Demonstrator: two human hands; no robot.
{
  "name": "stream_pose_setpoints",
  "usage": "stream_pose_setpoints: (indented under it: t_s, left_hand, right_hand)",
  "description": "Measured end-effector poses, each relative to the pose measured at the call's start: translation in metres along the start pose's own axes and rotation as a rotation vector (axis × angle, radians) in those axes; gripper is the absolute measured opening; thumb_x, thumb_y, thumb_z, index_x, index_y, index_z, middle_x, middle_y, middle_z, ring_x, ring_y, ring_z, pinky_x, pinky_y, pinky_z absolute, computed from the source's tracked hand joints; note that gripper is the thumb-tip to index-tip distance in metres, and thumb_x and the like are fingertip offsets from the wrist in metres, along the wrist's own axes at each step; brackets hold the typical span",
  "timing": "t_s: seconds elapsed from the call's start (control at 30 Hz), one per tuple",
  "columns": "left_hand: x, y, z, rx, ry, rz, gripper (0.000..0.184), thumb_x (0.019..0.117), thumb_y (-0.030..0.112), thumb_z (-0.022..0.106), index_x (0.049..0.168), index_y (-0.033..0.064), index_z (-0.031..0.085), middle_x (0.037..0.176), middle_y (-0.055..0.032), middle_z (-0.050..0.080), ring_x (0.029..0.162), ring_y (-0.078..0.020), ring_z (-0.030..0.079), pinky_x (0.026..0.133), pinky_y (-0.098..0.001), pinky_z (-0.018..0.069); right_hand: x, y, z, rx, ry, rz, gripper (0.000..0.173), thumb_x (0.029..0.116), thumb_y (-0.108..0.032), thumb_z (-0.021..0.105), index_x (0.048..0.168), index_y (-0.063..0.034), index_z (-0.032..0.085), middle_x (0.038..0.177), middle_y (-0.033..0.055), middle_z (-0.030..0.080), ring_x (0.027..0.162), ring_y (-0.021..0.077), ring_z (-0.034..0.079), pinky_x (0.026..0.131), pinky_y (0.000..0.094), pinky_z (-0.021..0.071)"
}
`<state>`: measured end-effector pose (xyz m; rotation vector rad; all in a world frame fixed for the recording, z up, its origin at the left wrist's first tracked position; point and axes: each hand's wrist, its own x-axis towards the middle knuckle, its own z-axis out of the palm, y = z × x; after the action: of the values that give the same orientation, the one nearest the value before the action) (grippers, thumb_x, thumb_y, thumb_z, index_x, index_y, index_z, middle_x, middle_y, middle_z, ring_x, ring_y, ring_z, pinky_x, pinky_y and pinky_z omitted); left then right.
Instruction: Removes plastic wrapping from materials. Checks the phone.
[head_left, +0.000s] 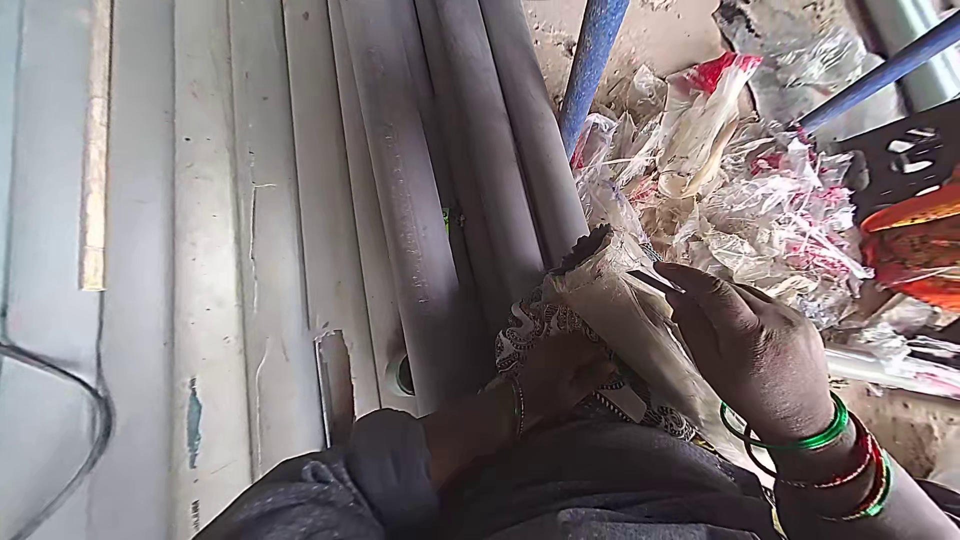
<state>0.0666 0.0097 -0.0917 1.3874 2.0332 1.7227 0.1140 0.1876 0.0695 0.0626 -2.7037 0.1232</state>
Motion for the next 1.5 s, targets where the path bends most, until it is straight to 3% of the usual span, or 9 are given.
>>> stream_pose_setpoints:
  t_s: [0.27,0.6,1.03,1.2,1.33,1.5]
  left_hand:
    - [0.010,0.014,-0.011,0.023,-0.063,-0.161,0.033,0.1019,0.021,0.054,0.096,-0.0041,0.075,0.096,-0.0194,0.075,0.094,-0.0301,0.073,0.085,-0.0425,0.0571]
    - [0.010,0.009,-0.009,0.029,-0.074,-0.141,0.033,0.1018,0.021,0.053,0.093,-0.0030,0.074,0.094,-0.0180,0.075,0.093,-0.0293,0.073,0.085,-0.0433,0.0570]
    - [0.011,0.008,-0.009,0.043,-0.059,-0.133,0.033,0.1018,0.020,0.053,0.093,-0.0028,0.075,0.095,-0.0182,0.075,0.094,-0.0300,0.074,0.085,-0.0440,0.0574]
    - [0.008,0.002,-0.005,0.002,-0.024,-0.123,0.033,0.1018,0.021,0.053,0.087,-0.0018,0.072,0.087,-0.0170,0.072,0.086,-0.0267,0.072,0.078,-0.0398,0.0564]
    - [0.009,0.006,-0.006,0.004,-0.033,-0.135,0.033,0.1010,0.020,0.053,0.087,-0.0021,0.072,0.087,-0.0174,0.073,0.086,-0.0273,0.072,0.078,-0.0408,0.0565]
    - [0.009,0.008,-0.007,0.018,-0.039,-0.139,0.033,0.1013,0.020,0.053,0.088,-0.0026,0.073,0.088,-0.0177,0.073,0.087,-0.0278,0.073,0.078,-0.0415,0.0569]
  right_hand:
    - [0.018,-0.012,0.003,-0.126,0.024,-0.083,0.036,0.0999,-0.009,0.050,0.123,-0.0169,0.077,0.062,0.0116,0.062,0.055,0.0318,0.061,0.046,0.0406,0.0396]
    - [0.021,-0.013,-0.001,-0.085,0.016,-0.092,0.034,0.1001,-0.008,0.051,0.120,-0.0141,0.078,0.064,0.0114,0.063,0.056,0.0300,0.061,0.047,0.0398,0.0404]
    - [0.014,-0.014,-0.002,-0.167,-0.058,-0.191,0.037,0.0965,-0.003,0.053,0.124,-0.0125,0.076,0.055,0.0091,0.052,0.048,0.0295,0.053,0.044,0.0390,0.0353]
    - [0.007,-0.010,-0.013,-0.182,-0.127,-0.152,0.039,0.0966,-0.003,0.050,0.122,-0.0123,0.077,0.056,0.0117,0.054,0.047,0.0313,0.055,0.043,0.0406,0.0366]
    - [0.013,-0.007,-0.018,-0.180,-0.065,-0.128,0.036,0.1005,-0.007,0.048,0.122,-0.0135,0.076,0.060,0.0135,0.059,0.050,0.0332,0.058,0.044,0.0423,0.0385]
    - [0.021,-0.013,-0.008,-0.165,-0.029,-0.147,0.039,0.0997,-0.007,0.050,0.126,-0.0184,0.075,0.058,0.0104,0.054,0.049,0.0305,0.055,0.044,0.0397,0.0353]
